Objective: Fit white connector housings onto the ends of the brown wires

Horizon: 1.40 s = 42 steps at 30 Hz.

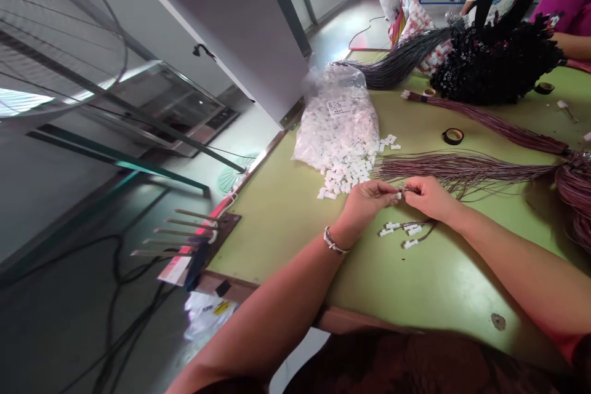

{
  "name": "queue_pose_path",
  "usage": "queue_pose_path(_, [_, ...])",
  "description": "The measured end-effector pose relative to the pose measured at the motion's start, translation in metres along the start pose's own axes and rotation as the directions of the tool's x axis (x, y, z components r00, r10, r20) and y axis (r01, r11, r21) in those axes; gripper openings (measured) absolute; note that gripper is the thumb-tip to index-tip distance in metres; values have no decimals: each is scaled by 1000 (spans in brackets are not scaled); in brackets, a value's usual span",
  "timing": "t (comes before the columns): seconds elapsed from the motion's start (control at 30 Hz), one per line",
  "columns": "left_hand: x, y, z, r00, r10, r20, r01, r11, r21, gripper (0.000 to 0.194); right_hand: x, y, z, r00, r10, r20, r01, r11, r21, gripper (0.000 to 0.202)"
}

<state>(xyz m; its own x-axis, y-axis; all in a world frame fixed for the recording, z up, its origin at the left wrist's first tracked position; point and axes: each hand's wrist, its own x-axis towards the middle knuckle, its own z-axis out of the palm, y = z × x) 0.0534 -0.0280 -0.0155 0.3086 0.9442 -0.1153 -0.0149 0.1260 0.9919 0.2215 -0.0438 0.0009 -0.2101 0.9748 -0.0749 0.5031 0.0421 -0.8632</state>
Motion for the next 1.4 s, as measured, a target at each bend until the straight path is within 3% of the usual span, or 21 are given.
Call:
queue_pose_path(0.13, [-2, 2, -1, 1000, -20, 16, 20, 1000, 17, 32, 0, 1, 0, 1000, -17, -19, 18, 1000, 13, 18])
queue_pose_path(0.33, [-4, 3, -1, 997, -54, 46, 45, 982, 185, 18, 0, 6, 2, 999, -33, -35, 33, 999, -22, 16])
queue_pose_path(0.43, [-4, 3, -1, 996, 24, 88, -51, 945, 322, 10, 0, 6, 4, 999, -38, -35, 36, 998, -53, 13])
queue_pose_path(0.57, [-5, 1, 2, 985, 132, 112, -169, 874, 456, 15, 1, 4, 6, 996, -43, -73, 35, 994, -104, 13])
queue_pose_path(0.87, [-5, 5, -3, 984, -70, 166, 10, 941, 338, 19, 0, 5, 0, 996, -80, -31, 75, 986, -151, 14])
queue_pose_path(1.13, [-3, 10, -7, 969, -73, 236, 9, 965, 264, 32, -2, 3, 1, 986, -131, -98, 111, 976, -188, 13])
queue_pose_path(1.4, [-2, 11, -9, 954, -32, 298, -90, 919, 385, 34, -5, 0, 4, 956, -277, -92, 233, 915, -330, 11])
